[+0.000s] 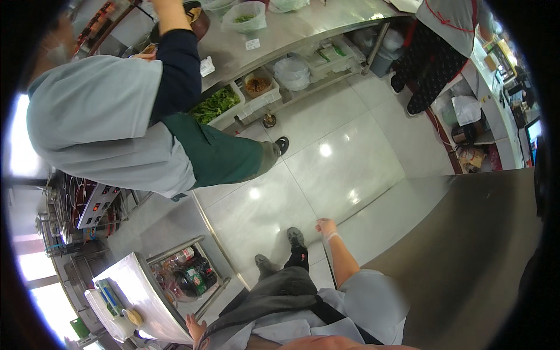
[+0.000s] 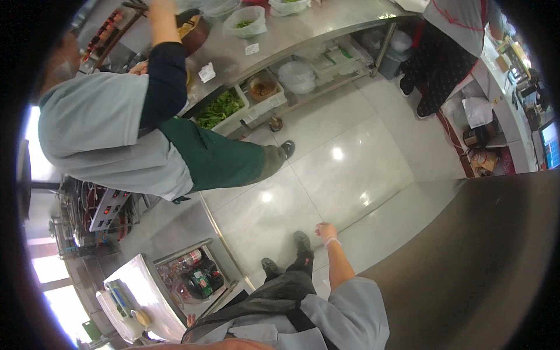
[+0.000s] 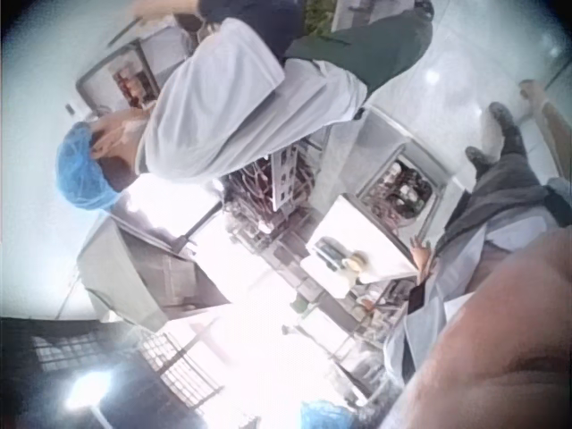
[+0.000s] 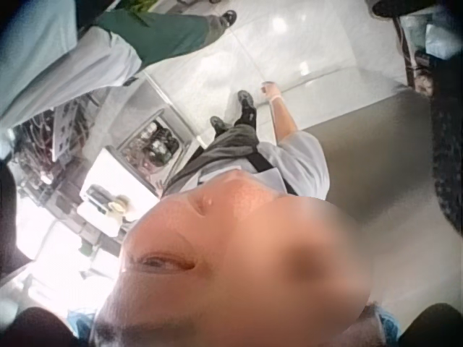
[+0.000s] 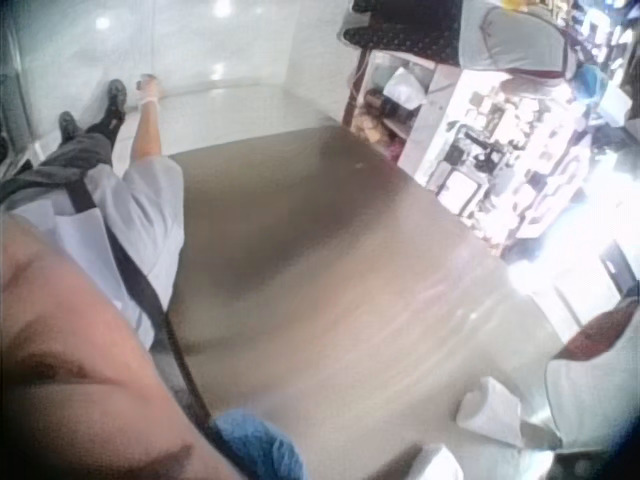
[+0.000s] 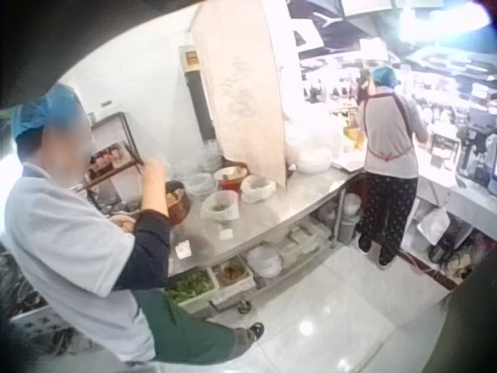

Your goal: The person assembles salads in a commercial kitchen by placing lettuce and chickpeas into clear plastic bowls and adding sauces with a ladle. They then place the finished bowls on a stainless steel counter.

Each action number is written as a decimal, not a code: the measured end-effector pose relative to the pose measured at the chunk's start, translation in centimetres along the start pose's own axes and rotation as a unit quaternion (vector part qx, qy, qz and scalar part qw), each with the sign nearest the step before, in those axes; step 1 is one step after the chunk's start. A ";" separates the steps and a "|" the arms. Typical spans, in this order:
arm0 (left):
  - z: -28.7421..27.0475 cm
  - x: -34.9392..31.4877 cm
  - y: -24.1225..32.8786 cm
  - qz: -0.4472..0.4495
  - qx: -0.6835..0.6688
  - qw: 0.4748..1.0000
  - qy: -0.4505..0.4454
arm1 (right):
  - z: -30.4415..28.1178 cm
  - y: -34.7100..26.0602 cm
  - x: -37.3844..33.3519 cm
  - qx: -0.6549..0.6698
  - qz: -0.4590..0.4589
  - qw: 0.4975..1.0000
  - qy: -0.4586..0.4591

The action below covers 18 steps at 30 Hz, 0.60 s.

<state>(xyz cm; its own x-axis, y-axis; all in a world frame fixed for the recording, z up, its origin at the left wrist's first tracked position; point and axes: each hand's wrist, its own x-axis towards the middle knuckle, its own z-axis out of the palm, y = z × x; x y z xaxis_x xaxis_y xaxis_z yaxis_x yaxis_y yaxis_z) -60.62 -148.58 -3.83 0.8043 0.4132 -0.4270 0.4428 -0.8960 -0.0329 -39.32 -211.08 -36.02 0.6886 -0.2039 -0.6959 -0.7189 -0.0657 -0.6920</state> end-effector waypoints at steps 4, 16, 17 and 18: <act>2.1 -2.2 -1.3 -0.017 -0.010 1.000 -0.001 | 1.0 -0.7 -1.5 0.035 0.102 0.994 -0.009; 5.6 -0.9 -4.3 -0.058 -0.051 0.997 0.031 | 2.4 -2.1 -5.0 -0.054 0.111 0.991 -0.058; 5.7 -0.7 -4.3 -0.056 -0.055 0.996 0.035 | 2.2 -2.4 -5.1 -0.039 0.101 0.992 -0.060; 5.7 -0.5 -4.2 -0.054 -0.059 0.996 0.038 | 1.9 -2.8 -5.2 -0.032 0.109 0.992 -0.057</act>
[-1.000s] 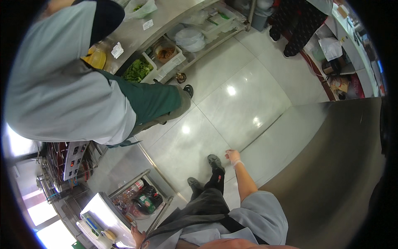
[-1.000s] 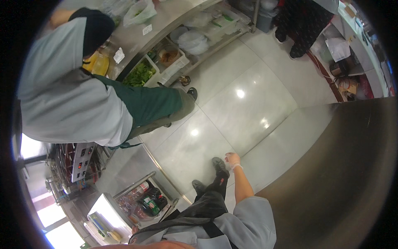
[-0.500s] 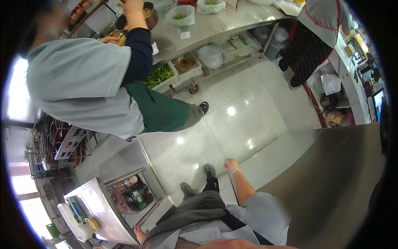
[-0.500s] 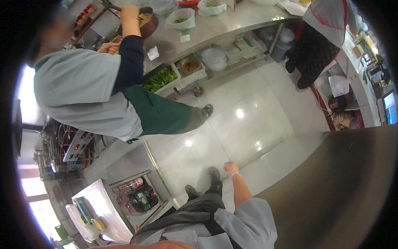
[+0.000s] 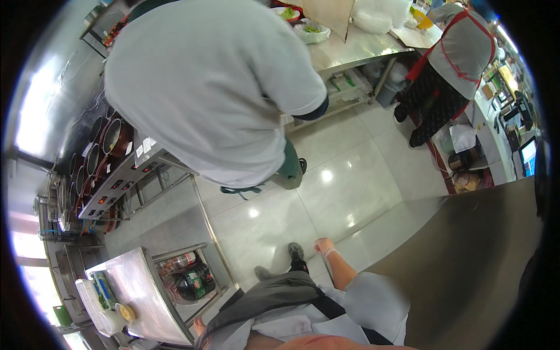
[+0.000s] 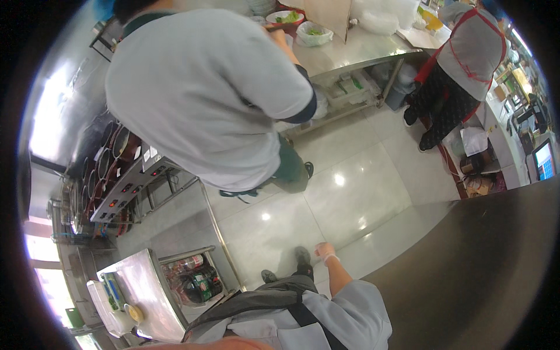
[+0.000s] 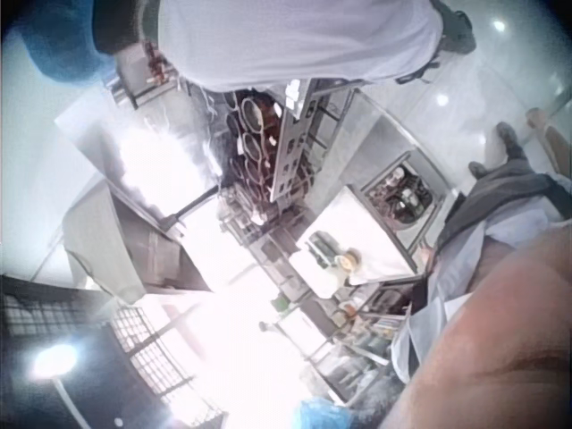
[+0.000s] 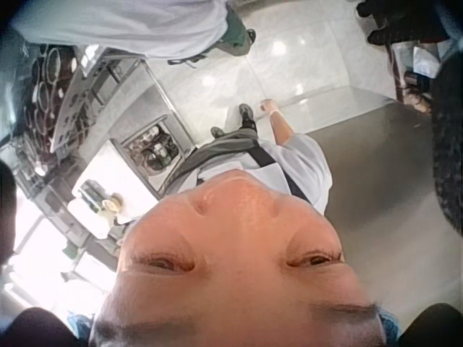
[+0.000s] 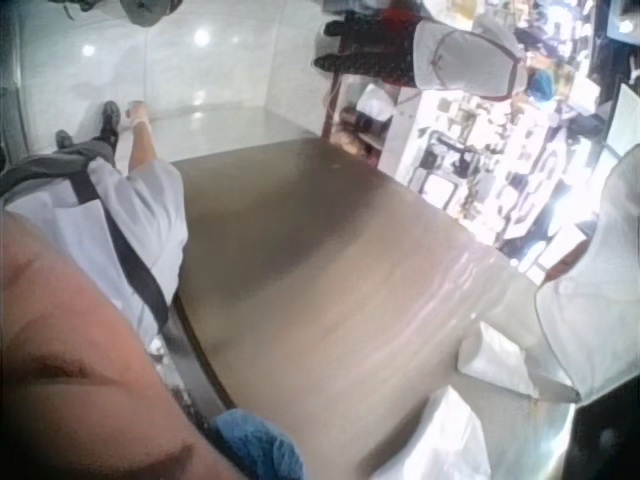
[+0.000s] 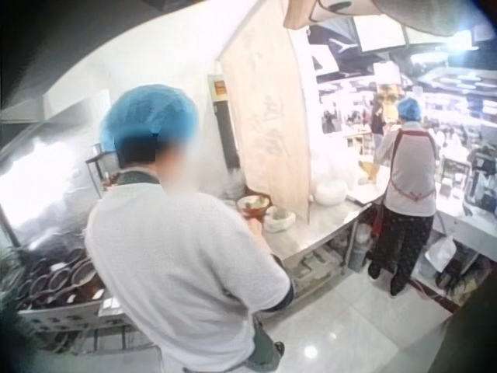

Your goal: The person assembles salads in a commercial kitchen by placing lettuce and chickpeas into clear plastic bowls and adding sauces with a ladle. They then place the finished bowls on a stainless steel counter.

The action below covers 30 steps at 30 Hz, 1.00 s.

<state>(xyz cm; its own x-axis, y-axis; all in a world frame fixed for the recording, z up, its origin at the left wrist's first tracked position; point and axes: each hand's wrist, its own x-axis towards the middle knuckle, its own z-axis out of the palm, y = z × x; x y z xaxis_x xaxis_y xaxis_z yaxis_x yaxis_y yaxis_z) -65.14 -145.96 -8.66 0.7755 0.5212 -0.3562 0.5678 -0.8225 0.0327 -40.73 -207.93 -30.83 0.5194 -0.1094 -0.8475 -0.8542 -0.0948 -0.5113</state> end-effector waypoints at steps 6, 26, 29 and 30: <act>0.5 -0.2 1.0 0.021 -0.018 0.998 0.049 | -0.9 -1.5 -0.8 -0.053 -0.046 0.997 0.011; -6.4 4.6 -1.6 -0.063 -0.133 0.961 0.236 | 4.6 -5.9 -8.0 -0.129 -0.008 0.992 -0.002; -7.8 9.2 -7.0 -0.083 -0.142 0.954 0.252 | 8.0 -6.4 -10.6 -0.149 -0.030 0.988 0.011; -7.9 10.9 -8.9 -0.084 -0.136 0.951 0.266 | 9.2 -6.1 -11.3 -0.147 -0.030 0.988 0.021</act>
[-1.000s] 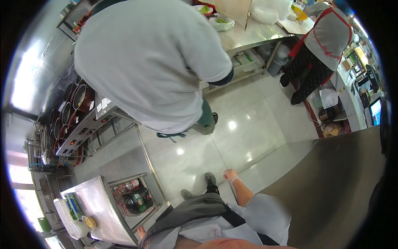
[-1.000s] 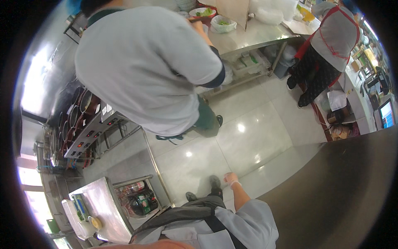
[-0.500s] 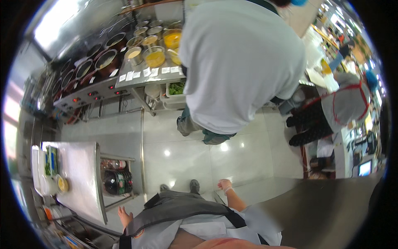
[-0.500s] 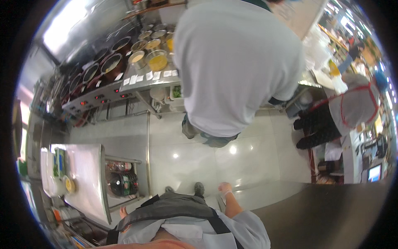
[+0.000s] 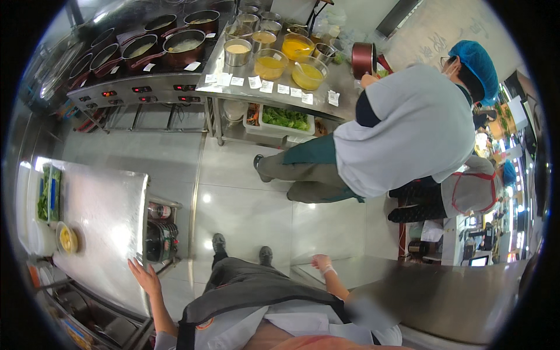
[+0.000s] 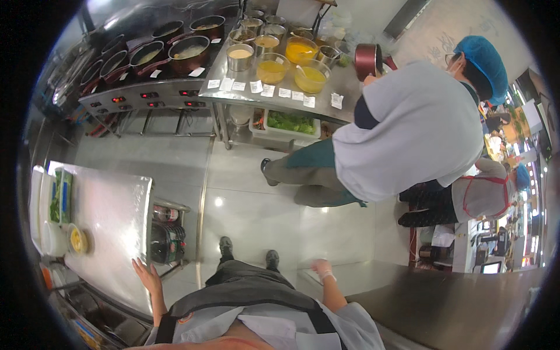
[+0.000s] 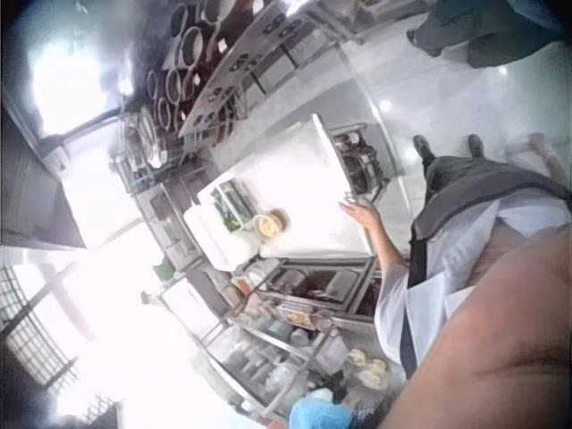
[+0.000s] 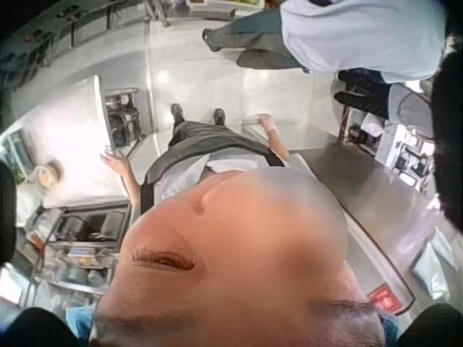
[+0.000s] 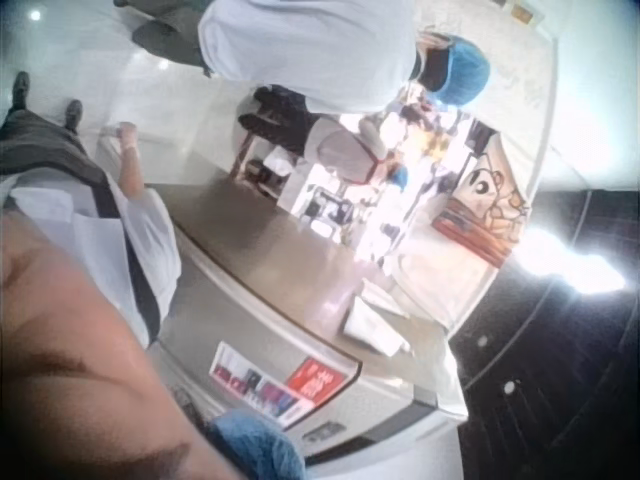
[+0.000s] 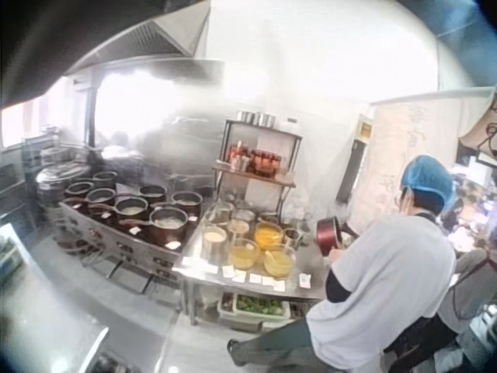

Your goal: The person assembles salads in a commercial kitchen by placing lettuce and chickpeas into clear plastic bowls and adding sauces with a ladle. They then place the finished bowls on a stainless steel counter.

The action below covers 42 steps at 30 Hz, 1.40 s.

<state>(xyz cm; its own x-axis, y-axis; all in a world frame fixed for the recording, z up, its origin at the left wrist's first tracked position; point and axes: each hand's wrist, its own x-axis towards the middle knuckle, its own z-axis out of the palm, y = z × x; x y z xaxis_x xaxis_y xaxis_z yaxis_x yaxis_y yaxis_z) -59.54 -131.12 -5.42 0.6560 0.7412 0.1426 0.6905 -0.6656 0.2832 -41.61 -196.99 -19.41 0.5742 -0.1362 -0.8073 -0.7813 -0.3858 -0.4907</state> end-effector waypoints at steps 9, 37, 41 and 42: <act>3.1 4.7 -11.1 -0.050 0.141 0.985 -0.082 | 9.1 2.0 -7.6 -0.166 0.085 0.982 -0.027; 2.7 3.3 -12.0 -0.047 0.084 0.994 -0.042 | 12.4 11.4 -13.6 -0.051 -0.023 0.998 0.012; 1.7 0.9 -12.7 0.007 0.018 1.000 -0.012 | 10.5 12.9 -15.9 0.045 -0.007 0.999 0.020; 1.1 -0.8 -13.0 0.023 0.001 1.000 -0.010 | 10.3 13.4 -16.5 0.075 -0.026 0.996 0.028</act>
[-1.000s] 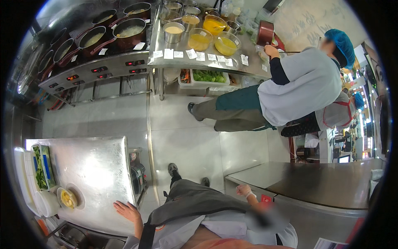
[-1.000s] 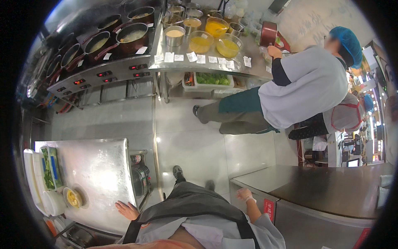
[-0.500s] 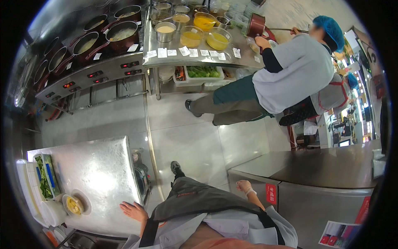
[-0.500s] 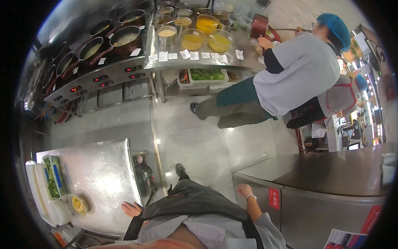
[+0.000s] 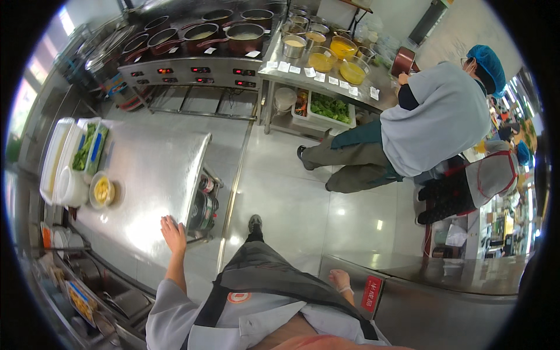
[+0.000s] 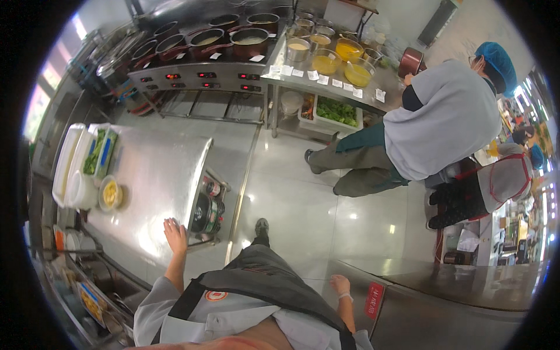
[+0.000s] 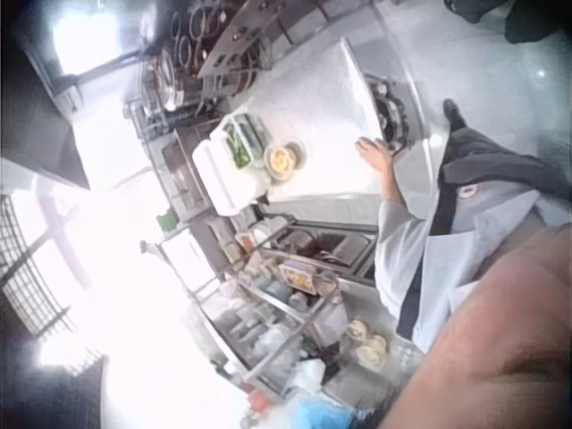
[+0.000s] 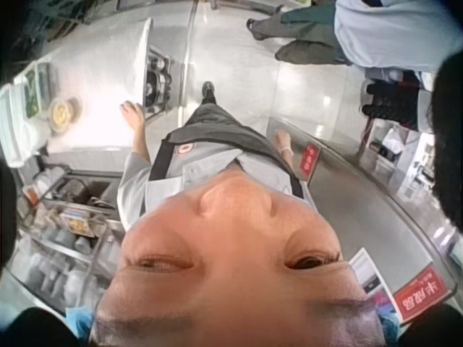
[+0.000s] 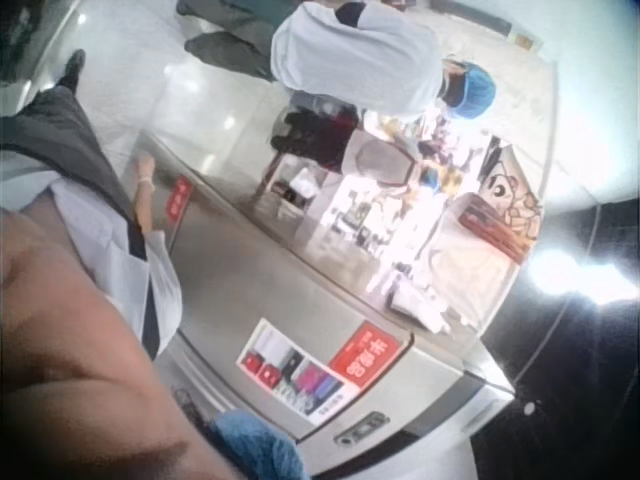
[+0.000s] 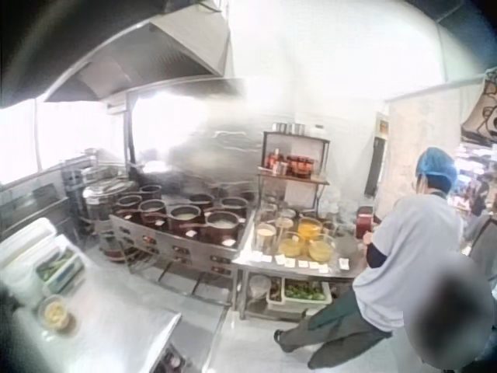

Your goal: The person assembles salads in a commercial kitchen by placing lettuce and chickpeas into clear plastic bowls and adding sauces with a ladle. They then place the finished bowls on a stainless steel counter.

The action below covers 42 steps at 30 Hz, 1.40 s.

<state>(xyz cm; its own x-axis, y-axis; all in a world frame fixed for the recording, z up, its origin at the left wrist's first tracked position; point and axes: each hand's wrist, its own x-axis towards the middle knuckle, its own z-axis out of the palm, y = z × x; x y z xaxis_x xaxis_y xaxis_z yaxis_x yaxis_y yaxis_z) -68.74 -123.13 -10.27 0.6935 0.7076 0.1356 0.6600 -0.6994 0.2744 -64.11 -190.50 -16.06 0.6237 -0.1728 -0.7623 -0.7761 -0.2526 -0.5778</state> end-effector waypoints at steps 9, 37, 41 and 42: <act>-4.7 -15.2 -4.9 -0.030 0.000 0.998 -0.059 | -1.9 5.9 -4.3 -0.134 -0.019 0.989 -0.059; -21.1 -8.0 10.1 0.153 -0.477 0.837 -0.221 | 3.6 5.2 -7.4 -0.602 -0.418 0.676 -0.078; -32.6 -6.3 18.5 0.442 -0.627 0.510 -0.388 | 5.6 4.7 -8.0 -0.218 -0.099 0.968 -0.074; -34.2 -6.3 20.5 0.481 -0.638 0.415 -0.435 | 6.3 4.7 -8.5 -0.173 -0.056 0.981 -0.072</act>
<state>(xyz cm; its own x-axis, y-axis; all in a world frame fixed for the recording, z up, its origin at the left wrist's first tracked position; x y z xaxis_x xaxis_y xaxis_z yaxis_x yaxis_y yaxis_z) -69.45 -138.41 27.02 0.6674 -0.5291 0.5241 -0.3485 0.4001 0.8476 -73.67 -184.24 -14.11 0.6648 0.0042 -0.7470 -0.6102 -0.5739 -0.5462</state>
